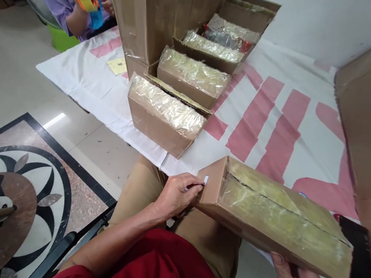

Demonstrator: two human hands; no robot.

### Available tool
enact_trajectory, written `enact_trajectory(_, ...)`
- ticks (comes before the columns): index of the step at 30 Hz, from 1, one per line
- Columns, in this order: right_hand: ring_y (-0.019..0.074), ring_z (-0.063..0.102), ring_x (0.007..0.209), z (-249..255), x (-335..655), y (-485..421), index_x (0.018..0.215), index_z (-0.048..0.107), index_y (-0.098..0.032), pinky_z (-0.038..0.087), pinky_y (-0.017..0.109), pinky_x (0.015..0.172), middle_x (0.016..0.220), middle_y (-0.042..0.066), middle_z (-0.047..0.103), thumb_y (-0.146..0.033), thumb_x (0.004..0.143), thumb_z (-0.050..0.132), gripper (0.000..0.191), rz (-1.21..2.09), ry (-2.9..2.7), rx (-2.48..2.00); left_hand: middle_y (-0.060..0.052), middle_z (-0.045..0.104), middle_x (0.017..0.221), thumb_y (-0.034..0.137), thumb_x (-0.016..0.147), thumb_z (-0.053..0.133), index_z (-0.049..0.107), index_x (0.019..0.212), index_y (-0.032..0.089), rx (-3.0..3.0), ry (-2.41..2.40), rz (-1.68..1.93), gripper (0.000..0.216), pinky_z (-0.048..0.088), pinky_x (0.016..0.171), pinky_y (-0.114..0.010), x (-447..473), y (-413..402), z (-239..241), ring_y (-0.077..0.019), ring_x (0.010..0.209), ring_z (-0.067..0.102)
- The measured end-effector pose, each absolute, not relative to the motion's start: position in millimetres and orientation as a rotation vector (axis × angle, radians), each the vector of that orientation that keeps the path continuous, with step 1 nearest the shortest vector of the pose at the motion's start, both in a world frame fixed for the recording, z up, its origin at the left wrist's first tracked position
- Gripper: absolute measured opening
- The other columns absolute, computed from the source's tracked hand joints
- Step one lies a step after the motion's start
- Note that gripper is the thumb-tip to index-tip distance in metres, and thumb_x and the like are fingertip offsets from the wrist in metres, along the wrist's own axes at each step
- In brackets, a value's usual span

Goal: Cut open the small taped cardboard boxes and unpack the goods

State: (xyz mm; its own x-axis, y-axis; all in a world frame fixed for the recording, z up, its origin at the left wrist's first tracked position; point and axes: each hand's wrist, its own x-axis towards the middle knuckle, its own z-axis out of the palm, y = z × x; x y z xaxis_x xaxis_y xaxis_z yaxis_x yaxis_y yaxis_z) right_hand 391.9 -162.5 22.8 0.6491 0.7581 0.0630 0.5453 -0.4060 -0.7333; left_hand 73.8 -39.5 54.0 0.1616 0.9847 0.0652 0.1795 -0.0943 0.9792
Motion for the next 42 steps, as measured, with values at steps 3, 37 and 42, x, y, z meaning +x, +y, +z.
enact_trajectory(3, 0.0459, 0.067, 0.110, 26.7, 396.6, -162.7, 0.099, 0.075, -0.013, 0.056, 0.055, 0.092, 0.098, 0.019, 0.078, -0.085, 0.062, 0.076, 0.081, 0.376, -0.969, -2.186, -0.008, 0.081, 0.099, 0.019, 0.094, 0.062, 0.081, 0.099, 0.018, 1.573, 1.124, 1.051, 0.019, 0.058, 0.086, -0.027, 72.1, -31.1, 55.7, -0.0180, 0.091, 0.076)
enact_trajectory(37, 0.0454, 0.068, 0.106, 20.8, 411.4, -163.3, 0.099, 0.075, -0.009, 0.054, 0.055, 0.094, 0.092, 0.019, 0.077, -0.084, 0.055, 0.081, 0.087, 0.439, -0.957, -2.181, -0.002, 0.076, 0.077, 0.014, 0.082, 0.056, 0.072, 0.082, 0.018, 1.729, 1.405, 0.928, 0.017, 0.046, 0.065, -0.023, 82.7, -21.4, 64.6, -0.0142, 0.068, 0.066)
enact_trajectory(42, 0.0447, 0.067, 0.104, 22.0, 407.3, -156.6, 0.101, 0.074, -0.010, 0.052, 0.057, 0.096, 0.094, 0.018, 0.077, -0.088, 0.052, 0.079, 0.092, 0.463, -0.984, -2.185, 0.003, 0.062, 0.060, 0.015, 0.074, 0.057, 0.065, 0.071, 0.017, 1.349, 1.391, 1.041, 0.009, 0.040, 0.056, -0.021, 71.2, -26.4, 63.6, -0.0100, 0.056, 0.054)
